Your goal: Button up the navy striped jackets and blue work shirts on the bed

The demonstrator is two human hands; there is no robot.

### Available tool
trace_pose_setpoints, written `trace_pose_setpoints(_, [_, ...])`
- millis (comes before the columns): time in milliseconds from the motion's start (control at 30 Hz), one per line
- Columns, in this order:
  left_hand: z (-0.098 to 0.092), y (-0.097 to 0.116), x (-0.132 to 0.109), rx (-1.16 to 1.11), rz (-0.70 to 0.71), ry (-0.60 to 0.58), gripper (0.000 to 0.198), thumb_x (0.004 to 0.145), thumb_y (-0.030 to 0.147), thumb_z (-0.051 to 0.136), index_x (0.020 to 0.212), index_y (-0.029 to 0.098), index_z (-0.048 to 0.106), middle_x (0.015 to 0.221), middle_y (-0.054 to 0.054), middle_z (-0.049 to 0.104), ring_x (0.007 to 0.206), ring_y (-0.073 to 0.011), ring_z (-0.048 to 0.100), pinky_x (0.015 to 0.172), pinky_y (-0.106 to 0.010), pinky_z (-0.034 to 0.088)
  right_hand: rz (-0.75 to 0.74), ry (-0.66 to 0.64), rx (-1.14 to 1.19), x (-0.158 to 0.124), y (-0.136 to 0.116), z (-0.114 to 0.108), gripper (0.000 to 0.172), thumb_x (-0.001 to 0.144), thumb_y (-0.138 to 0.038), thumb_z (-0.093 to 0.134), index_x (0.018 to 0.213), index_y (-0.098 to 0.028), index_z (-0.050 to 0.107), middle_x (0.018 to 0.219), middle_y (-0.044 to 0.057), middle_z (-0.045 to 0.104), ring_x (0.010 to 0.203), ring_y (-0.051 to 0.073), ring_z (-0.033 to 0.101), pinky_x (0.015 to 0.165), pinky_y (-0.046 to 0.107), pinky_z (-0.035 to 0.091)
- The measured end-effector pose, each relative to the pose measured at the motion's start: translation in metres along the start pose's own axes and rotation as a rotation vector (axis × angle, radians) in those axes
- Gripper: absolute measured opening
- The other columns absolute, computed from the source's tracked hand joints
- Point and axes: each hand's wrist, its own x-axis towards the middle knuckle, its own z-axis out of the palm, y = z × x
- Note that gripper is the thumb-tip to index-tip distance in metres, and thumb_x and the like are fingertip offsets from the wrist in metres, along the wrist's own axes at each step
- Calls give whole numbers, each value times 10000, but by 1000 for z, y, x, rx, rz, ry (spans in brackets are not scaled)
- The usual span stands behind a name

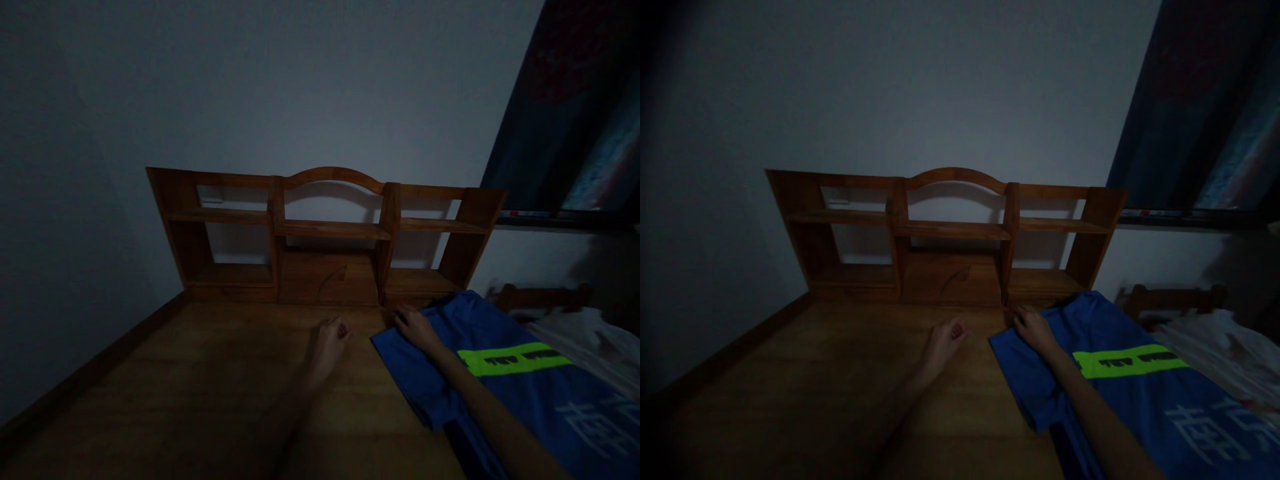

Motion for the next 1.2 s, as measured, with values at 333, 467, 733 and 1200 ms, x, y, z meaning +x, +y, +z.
trace_pose_setpoints(333, [1, 0, -3, -11, 30, -63, 49, 794, 170, 547, 806, 189, 591, 784, -2, 625, 684, -101, 564, 635, -196, 416, -39, -43, 98, 2, 13, 6, 236, 892, -270, 421, 958, -187, 631, 975, 62, 629, 939, 173, 547, 837, 251, 378])
trace_pose_setpoints(467, [2, 1, -3, 10, 31, -49, 30, 760, 168, 583, 743, 178, 561, 724, 10, 597, 644, -96, 544, 609, -195, 404, -42, -35, 105, 0, 14, 6, 239, 896, -269, 425, 971, -192, 638, 987, 63, 624, 953, 171, 540, 858, 253, 372])
trace_pose_setpoints(733, [0, 5, -3, -6, -6, -107, 83, 765, 250, 617, 745, 175, 590, 721, 2, 612, 658, -110, 555, 619, -208, 413, -38, -22, 111, 1, 16, 6, 240, 897, -287, 435, 938, -178, 644, 966, 79, 595, 951, 175, 519, 861, 261, 366])
trace_pose_setpoints(1200, [3, -2, -4, 6, 41, -61, 150, 770, 88, 520, 839, 181, 616, 806, -18, 618, 708, -119, 556, 675, -230, 439, -34, -28, 107, 1, 14, 5, 227, 890, -261, 442, 900, -164, 647, 952, 76, 592, 942, 178, 512, 847, 264, 365])
